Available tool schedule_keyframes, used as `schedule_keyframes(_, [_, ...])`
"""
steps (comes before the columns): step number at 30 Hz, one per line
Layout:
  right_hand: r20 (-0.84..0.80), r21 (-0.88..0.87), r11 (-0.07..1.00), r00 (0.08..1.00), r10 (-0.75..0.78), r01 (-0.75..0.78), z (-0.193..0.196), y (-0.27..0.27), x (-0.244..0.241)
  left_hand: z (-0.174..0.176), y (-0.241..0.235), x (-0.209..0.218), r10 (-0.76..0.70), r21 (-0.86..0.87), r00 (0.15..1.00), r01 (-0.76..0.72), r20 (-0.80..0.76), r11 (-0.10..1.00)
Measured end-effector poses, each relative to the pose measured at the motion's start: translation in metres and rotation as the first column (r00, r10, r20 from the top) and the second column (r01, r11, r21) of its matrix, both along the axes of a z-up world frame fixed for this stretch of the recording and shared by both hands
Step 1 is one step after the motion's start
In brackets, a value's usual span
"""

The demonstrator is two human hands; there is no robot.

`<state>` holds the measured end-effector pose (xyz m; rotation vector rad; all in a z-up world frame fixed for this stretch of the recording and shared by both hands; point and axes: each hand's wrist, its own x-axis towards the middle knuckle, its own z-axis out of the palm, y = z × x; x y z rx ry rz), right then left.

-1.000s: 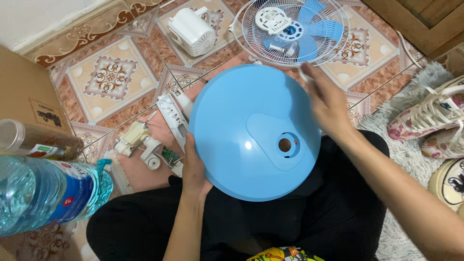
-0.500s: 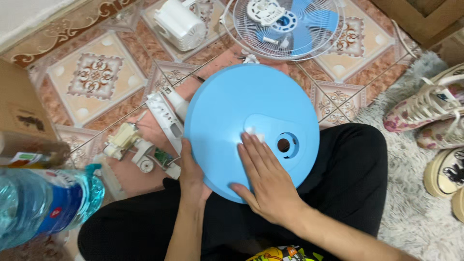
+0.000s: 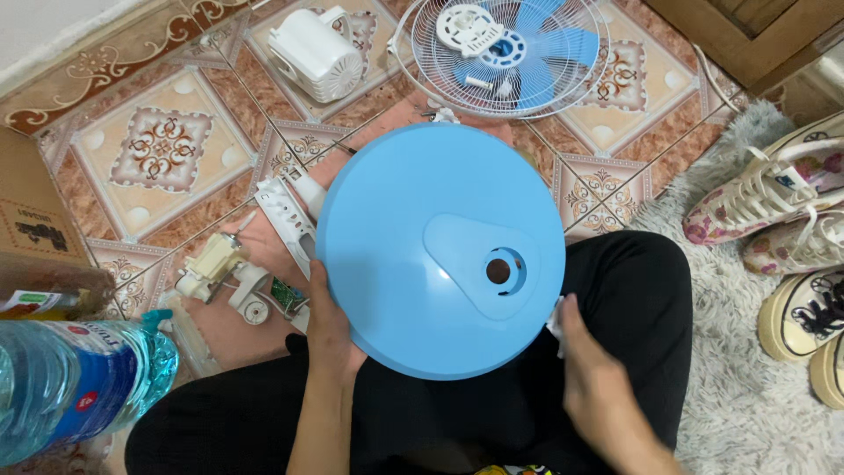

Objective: The person wipes a blue fan cover with a white cloth, then picks up a fan motor assembly. Using a screwdriver, they remove screws from the motor housing, separate the casing to reveal the internal components, and then reassemble the motor.

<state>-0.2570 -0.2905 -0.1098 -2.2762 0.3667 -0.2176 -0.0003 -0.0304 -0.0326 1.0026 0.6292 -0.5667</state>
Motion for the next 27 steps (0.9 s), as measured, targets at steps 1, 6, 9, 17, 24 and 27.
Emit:
schedule_keyframes(1, [0.002,-0.007,1.0,1.0,0.0,0.0,0.019,-0.008,0.018,-0.013,0.002,0.001,0.0,-0.007,1.0,0.0,0.002,1.0])
schedule_keyframes(6, [0.245,-0.126,0.98,0.962,-0.118,0.152,0.102,-0.033,0.12,0.002,-0.005,0.002,-0.043,0.051,0.999,0.043,-0.001,0.998])
schedule_keyframes(9, [0.361,-0.115,0.993,0.93,0.073,-0.033,0.106,-0.022,0.196,0.017,-0.005,-0.002,-0.087,0.074,0.994,0.082,0.067,0.994])
schedule_keyframes(17, [0.206,-0.481,0.845,0.907,0.367,-0.233,0.076,0.051,0.254,-0.023,-0.006,-0.007,0.059,0.147,0.991,-0.076,0.117,0.986])
schedule_keyframes(24, [0.09,-0.38,0.909,0.971,0.221,-0.172,0.068,0.03,0.184,-0.01,-0.013,-0.014,-0.023,0.092,0.972,0.002,0.232,0.996])
schedule_keyframes(27, [-0.054,-0.412,0.908,0.997,0.063,-0.08,0.052,0.013,0.147,-0.027,-0.009,-0.016,0.021,0.1,0.966,-0.048,0.257,0.994])
